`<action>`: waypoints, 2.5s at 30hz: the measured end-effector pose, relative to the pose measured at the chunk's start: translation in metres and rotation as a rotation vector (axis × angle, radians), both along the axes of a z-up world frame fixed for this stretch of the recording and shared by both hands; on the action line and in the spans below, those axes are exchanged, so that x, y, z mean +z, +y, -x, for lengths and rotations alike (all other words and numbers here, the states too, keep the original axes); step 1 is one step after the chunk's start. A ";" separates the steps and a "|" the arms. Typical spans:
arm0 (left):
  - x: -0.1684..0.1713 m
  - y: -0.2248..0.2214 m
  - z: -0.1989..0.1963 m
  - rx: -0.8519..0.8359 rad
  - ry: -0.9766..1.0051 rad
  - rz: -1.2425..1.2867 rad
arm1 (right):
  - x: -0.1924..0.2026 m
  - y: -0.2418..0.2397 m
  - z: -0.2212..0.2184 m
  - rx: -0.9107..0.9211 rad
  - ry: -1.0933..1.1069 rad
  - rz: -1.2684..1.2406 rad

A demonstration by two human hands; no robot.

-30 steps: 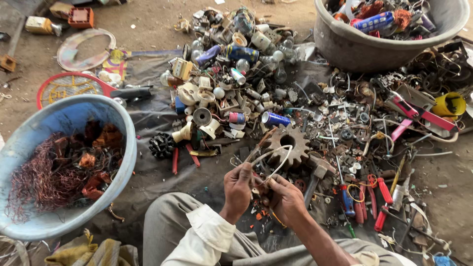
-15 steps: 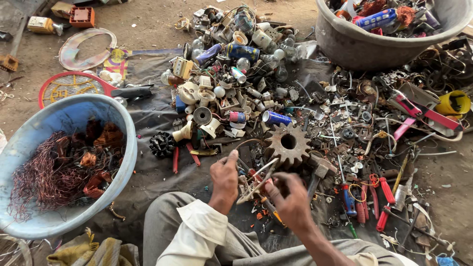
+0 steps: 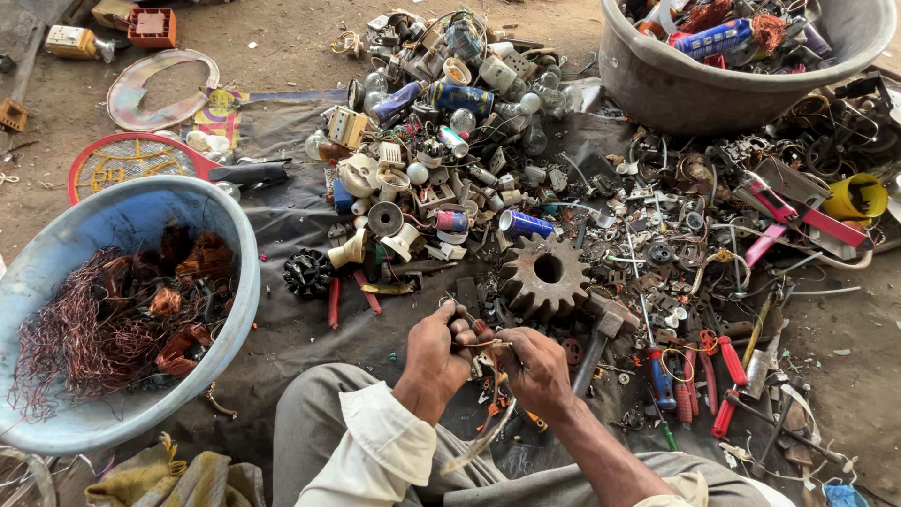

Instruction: The person uses pliers and a hammer to dismantle and extract components from various scrap metal items and electrical fixtures in a recycling area.

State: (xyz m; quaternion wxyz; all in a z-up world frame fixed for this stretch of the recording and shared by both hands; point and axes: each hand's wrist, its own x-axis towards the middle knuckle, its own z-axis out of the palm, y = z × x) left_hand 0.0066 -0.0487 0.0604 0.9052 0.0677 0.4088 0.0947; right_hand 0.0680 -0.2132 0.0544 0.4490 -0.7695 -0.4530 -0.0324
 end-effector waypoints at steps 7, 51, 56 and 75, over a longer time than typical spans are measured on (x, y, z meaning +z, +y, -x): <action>-0.032 -0.002 -0.007 0.179 -0.026 0.053 | -0.014 0.008 0.007 -0.132 0.589 0.200; -0.040 -0.008 -0.015 -0.191 -0.052 -0.032 | -0.078 -0.010 0.007 -0.323 1.692 -0.409; -0.035 0.005 -0.005 -0.273 -0.136 0.008 | -0.048 -0.017 -0.011 -0.670 1.806 -0.461; -0.033 0.032 0.007 -0.244 -0.255 0.071 | -0.051 -0.036 -0.049 -0.566 1.724 -0.807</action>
